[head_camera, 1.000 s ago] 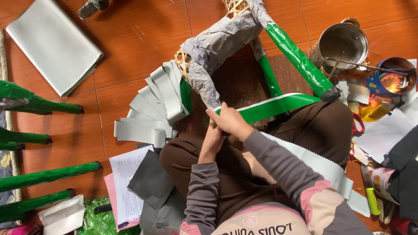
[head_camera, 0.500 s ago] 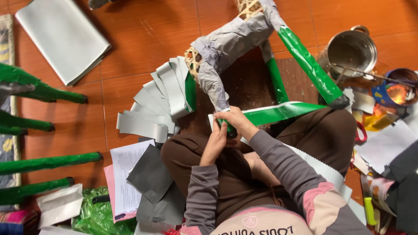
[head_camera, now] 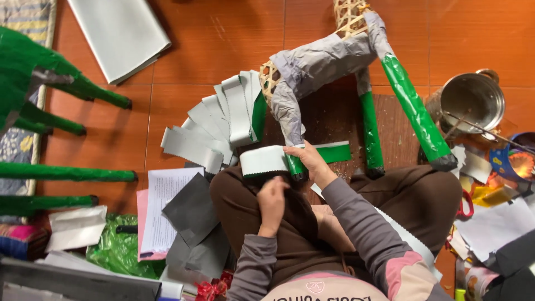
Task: Applying decorative green paper strips to a bamboo-frame giraffe model using adhesive applied with a brush.
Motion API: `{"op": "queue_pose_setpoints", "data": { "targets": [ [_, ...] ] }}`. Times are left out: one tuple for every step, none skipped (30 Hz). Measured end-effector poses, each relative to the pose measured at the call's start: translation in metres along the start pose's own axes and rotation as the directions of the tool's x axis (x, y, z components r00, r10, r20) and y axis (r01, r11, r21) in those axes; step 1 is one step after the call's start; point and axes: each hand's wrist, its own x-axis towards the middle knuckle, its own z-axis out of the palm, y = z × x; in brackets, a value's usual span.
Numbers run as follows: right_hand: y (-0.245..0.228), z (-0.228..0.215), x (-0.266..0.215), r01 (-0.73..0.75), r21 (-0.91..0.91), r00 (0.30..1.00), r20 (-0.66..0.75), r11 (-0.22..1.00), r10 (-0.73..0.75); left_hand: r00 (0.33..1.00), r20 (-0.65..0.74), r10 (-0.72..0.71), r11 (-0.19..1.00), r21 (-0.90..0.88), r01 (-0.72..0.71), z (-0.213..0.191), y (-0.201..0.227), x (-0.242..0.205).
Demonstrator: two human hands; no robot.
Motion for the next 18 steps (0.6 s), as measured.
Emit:
{"op": "queue_pose_setpoints", "data": {
  "targets": [
    [0.001, -0.002, 0.004, -0.006, -0.006, 1.0, 0.009, 1.0, 0.006, 1.0, -0.01, -0.007, 1.0, -0.002, 0.007, 0.003, 0.011, 0.007],
    [0.005, -0.004, 0.006, 0.003, 0.019, 1.0, 0.03, 1.0, -0.003, 0.995, 0.103, 0.016, 0.999, -0.043, -0.011, 0.005, 0.02, 0.011],
    [0.009, -0.006, 0.008, 0.011, 0.044, 0.999, 0.051, 0.999, -0.013, 0.976, 0.214, 0.039, 0.996, -0.083, -0.021, 0.007, 0.029, 0.016],
    [0.012, -0.007, 0.01, -0.003, 0.04, 0.998, 0.055, 0.999, 0.001, 0.978, 0.209, 0.025, 0.996, -0.084, -0.007, 0.01, 0.025, 0.026],
    [0.015, -0.009, 0.012, 0.016, 0.069, 0.996, 0.085, 0.998, -0.021, 0.989, 0.081, 0.127, 0.975, -0.193, -0.109, 0.013, 0.02, 0.035],
    [0.015, -0.01, 0.015, 0.038, 0.098, 0.992, 0.114, 0.994, -0.049, 0.974, -0.059, 0.22, 0.932, -0.282, -0.227, 0.016, 0.017, 0.048],
    [0.013, -0.008, 0.009, 0.027, 0.094, 0.992, 0.119, 0.995, -0.039, 0.976, -0.064, 0.21, 0.934, -0.282, -0.219, 0.009, 0.026, 0.053],
    [0.008, -0.004, 0.006, 0.074, 0.073, 0.994, 0.077, 0.995, -0.079, 0.947, -0.257, 0.193, 0.912, -0.309, -0.27, 0.0, 0.037, 0.062],
    [0.003, 0.0, 0.002, 0.12, 0.051, 0.992, 0.036, 0.992, -0.121, 0.883, -0.44, 0.165, 0.888, -0.324, -0.327, -0.009, 0.048, 0.071],
    [0.007, 0.001, -0.003, 0.115, 0.049, 0.992, 0.042, 0.992, -0.117, 0.881, -0.445, 0.161, 0.889, -0.322, -0.326, -0.018, 0.072, 0.076],
    [0.01, 0.003, -0.008, 0.398, -0.296, 0.906, -0.019, 0.868, -0.422, 0.883, -0.428, 0.193, 0.892, -0.299, -0.34, -0.028, 0.097, 0.08],
    [0.011, 0.003, -0.012, 0.566, -0.606, 0.723, 0.04, 0.558, -0.69, 0.882, -0.413, 0.226, 0.891, -0.279, -0.359, -0.037, 0.123, 0.086],
    [0.0, 0.011, -0.03, 0.571, -0.606, 0.722, 0.049, 0.554, -0.69, 0.879, -0.421, 0.224, 0.89, -0.279, -0.361, -0.03, 0.129, 0.094],
    [-0.011, 0.019, -0.048, 0.56, -0.794, 0.591, 0.184, 0.235, -0.785, 0.918, -0.265, 0.296, 0.941, -0.083, -0.328, -0.023, 0.137, 0.102],
    [-0.022, 0.026, -0.066, 0.467, -0.877, 0.464, 0.352, -0.113, -0.813, 0.94, -0.094, 0.328, 0.941, 0.123, -0.315, -0.016, 0.145, 0.111],
    [-0.007, 0.022, -0.057, 0.469, -0.875, 0.461, 0.354, -0.115, -0.814, 0.939, -0.097, 0.33, 0.94, 0.125, -0.318, 0.01, 0.139, 0.115],
    [0.008, 0.017, -0.047, 0.58, -0.756, 0.582, 0.123, 0.304, -0.804, 0.923, 0.05, 0.382, 0.896, 0.226, -0.383, 0.035, 0.134, 0.118],
    [0.021, 0.011, -0.037, 0.583, -0.479, 0.724, -0.06, 0.656, -0.687, 0.89, 0.2, 0.41, 0.835, 0.312, -0.454, 0.063, 0.13, 0.123]
  ]
}}
